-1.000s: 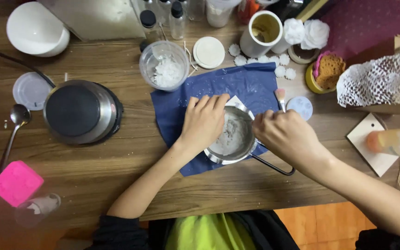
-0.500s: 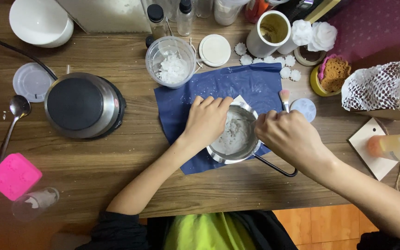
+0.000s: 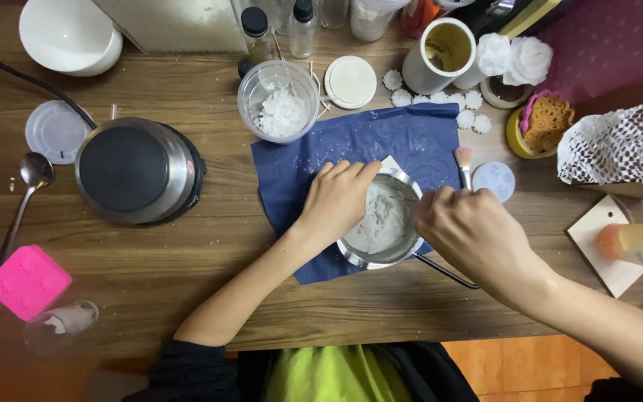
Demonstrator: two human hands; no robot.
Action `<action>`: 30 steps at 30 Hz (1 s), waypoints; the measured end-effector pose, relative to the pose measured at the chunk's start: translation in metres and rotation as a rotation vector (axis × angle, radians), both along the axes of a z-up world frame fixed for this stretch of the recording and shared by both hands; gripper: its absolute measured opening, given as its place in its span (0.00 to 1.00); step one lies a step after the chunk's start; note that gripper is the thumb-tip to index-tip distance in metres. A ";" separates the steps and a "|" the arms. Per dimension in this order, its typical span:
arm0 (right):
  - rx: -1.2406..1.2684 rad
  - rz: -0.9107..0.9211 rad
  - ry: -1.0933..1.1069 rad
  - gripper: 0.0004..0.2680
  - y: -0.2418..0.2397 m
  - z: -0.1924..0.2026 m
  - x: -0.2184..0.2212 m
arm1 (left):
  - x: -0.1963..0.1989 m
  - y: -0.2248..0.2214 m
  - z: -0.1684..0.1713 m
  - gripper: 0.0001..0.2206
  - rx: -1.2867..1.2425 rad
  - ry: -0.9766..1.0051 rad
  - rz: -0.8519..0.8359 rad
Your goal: Mixing ingredients in a small metal bowl using a brush on a workbench in a candle studio.
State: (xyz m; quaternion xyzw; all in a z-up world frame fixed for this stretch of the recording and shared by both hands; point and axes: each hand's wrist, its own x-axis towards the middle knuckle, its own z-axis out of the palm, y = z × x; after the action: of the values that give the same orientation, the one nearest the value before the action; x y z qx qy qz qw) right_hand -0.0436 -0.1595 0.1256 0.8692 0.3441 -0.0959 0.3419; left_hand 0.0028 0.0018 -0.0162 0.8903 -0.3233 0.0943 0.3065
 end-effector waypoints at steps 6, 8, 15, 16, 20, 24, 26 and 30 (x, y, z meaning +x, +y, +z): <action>-0.034 0.037 -0.027 0.05 0.002 -0.005 0.003 | -0.001 -0.001 0.001 0.13 0.000 -0.009 0.010; -0.019 0.037 -0.018 0.05 0.001 0.000 0.005 | -0.001 0.000 0.004 0.13 -0.003 -0.001 0.010; 0.000 0.054 -0.038 0.05 0.001 -0.001 0.003 | 0.000 -0.001 -0.002 0.15 -0.003 -0.019 0.021; 0.002 0.058 -0.038 0.05 0.000 -0.004 0.003 | -0.001 -0.001 -0.003 0.15 -0.002 -0.019 0.026; -0.021 0.076 -0.062 0.05 0.001 -0.005 0.006 | 0.000 -0.002 -0.005 0.15 0.005 -0.027 0.035; -0.014 0.093 -0.066 0.06 0.001 -0.002 0.008 | 0.000 -0.003 -0.009 0.15 0.005 -0.013 0.035; -0.007 0.071 -0.050 0.06 0.000 0.000 0.008 | -0.001 -0.004 -0.008 0.16 0.004 -0.012 0.042; -0.015 0.066 -0.047 0.06 0.003 0.000 0.006 | -0.002 -0.004 -0.005 0.16 0.010 -0.015 0.055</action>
State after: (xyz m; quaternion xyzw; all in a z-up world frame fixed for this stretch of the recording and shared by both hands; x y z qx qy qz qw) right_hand -0.0374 -0.1565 0.1253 0.8568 0.3637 -0.0665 0.3594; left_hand 0.0012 -0.0020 -0.0215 0.8997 -0.3012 0.1078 0.2968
